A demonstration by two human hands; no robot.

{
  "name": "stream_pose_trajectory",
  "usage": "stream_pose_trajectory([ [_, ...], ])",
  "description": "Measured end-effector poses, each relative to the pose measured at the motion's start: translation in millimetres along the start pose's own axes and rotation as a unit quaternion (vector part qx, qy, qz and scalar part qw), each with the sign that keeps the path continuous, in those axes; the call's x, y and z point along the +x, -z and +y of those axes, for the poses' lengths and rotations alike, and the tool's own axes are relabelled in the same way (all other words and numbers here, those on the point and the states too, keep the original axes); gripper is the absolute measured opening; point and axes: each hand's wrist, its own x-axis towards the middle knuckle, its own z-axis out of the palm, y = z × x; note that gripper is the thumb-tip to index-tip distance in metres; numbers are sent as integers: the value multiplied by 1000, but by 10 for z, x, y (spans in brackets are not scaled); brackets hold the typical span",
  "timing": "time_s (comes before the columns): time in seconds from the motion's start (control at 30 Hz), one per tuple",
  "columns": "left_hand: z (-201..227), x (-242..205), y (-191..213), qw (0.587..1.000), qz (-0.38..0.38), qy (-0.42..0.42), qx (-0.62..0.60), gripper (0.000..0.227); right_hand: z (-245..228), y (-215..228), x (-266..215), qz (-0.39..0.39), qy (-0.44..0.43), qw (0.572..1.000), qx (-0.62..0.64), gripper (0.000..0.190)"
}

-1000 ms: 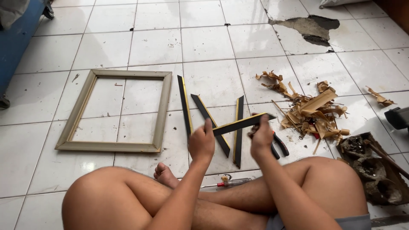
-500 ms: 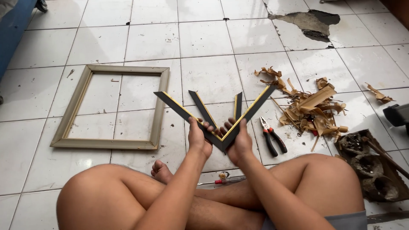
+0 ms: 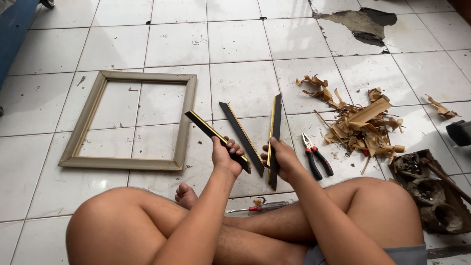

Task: Dismantling wooden picture frames by removing staples with pliers and breaking the corner joints to separate the slats.

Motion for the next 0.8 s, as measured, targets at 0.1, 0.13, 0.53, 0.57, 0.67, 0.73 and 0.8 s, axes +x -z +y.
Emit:
stream_pose_trajectory([
  [0.1,-32,205,117,999,28,-8,-27,21,42,101,51,61,131,942,-303,50],
  [0.13,-46,225,147,999,30,-6,-27,21,16,104,6,60,128,942,-304,50],
  [0.53,-140,57,232,999,41,25,2,46,-332,684,-400,75,29,666,-741,40],
  [0.57,-146,25,239,999,24,26,21,52,-220,821,-233,113,29,678,-725,42],
  [0.67,-123,-76,217,999,-7,32,35,63,167,1317,464,172,60,693,-697,46],
  [0.73,-105,-143,228,999,-19,39,30,69,278,1432,644,191,86,697,-686,46],
  [0.8,-74,-185,247,999,-30,27,29,71,198,1280,502,160,43,780,-603,45],
])
